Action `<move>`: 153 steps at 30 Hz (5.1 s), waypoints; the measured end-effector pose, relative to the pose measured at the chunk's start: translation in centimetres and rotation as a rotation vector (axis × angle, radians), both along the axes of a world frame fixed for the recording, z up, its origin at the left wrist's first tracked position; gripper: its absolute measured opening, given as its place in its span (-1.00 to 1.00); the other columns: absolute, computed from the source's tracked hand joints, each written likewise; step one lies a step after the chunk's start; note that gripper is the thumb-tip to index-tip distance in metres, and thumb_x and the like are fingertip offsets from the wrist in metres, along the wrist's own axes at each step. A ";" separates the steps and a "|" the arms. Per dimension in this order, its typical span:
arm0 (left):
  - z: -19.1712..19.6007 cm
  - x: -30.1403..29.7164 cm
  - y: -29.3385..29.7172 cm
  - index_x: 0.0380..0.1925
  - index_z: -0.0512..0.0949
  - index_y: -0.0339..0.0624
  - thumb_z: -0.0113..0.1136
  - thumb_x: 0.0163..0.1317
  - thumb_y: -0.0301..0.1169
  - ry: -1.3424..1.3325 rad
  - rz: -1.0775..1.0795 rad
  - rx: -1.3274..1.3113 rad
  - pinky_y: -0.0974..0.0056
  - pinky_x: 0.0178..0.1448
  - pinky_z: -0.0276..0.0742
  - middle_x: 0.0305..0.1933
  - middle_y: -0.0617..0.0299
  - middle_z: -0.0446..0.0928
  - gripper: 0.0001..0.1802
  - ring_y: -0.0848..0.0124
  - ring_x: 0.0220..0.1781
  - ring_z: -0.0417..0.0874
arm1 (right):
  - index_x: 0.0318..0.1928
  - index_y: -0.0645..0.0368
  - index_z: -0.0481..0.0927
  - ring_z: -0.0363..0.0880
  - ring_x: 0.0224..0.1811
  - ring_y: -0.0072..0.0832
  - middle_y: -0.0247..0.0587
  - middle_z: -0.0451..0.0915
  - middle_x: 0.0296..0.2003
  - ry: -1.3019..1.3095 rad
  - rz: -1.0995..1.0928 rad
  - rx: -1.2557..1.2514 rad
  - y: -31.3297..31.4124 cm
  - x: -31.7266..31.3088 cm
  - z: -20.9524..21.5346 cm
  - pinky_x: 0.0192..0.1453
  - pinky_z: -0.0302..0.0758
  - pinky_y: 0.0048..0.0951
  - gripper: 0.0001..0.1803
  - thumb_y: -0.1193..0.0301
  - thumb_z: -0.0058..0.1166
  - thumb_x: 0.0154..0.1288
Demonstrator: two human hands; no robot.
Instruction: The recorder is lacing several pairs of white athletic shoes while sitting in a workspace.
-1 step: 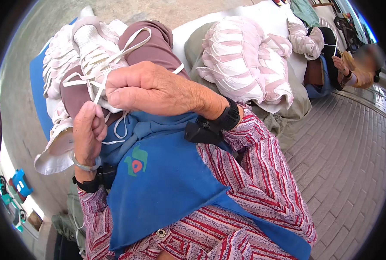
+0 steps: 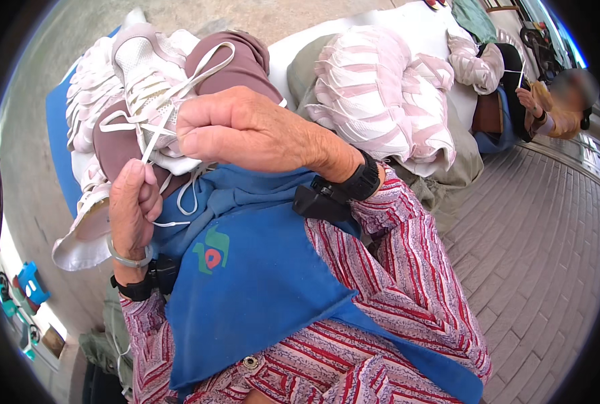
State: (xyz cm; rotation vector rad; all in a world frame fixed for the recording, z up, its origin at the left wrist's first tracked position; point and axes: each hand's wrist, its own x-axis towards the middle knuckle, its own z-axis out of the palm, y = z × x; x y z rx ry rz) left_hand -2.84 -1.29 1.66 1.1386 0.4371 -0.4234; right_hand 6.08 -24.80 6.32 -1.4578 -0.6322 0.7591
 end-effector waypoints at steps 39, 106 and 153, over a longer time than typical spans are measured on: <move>3.9 0.5 6.4 -0.49 0.38 -0.22 0.03 0.39 -0.29 -0.543 -0.190 0.832 0.48 -0.48 0.26 -0.54 0.38 0.29 -0.71 0.60 -0.57 0.38 | -0.29 0.13 0.52 0.53 -0.29 -0.34 -0.28 0.52 -0.33 -1.249 -0.174 -0.473 0.8 2.8 -5.8 -0.17 0.39 -0.36 -0.91 0.44 0.03 0.18; 1.3 4.1 1.4 -0.44 0.43 -0.19 0.12 0.08 -0.53 -1.058 -0.274 1.479 0.15 -0.03 0.24 -0.42 0.13 0.34 -0.93 0.15 -0.25 0.40 | -0.38 0.18 0.50 0.41 -0.30 -0.32 -0.25 0.37 -0.43 -1.533 -0.163 -0.479 5.4 -0.1 -4.0 -0.11 0.38 -0.26 -0.83 0.42 0.09 -0.04; -1.1 1.4 1.2 -0.06 0.51 -0.15 0.32 0.00 -0.46 -0.886 -0.068 1.238 0.03 0.35 0.11 0.02 0.16 0.52 -0.57 0.21 0.13 0.48 | -0.43 0.26 0.54 0.55 -0.48 -0.17 -0.07 0.52 -0.51 -0.892 -0.342 -0.480 7.9 -2.2 -4.8 -0.41 0.46 -0.29 -0.96 0.54 0.11 0.10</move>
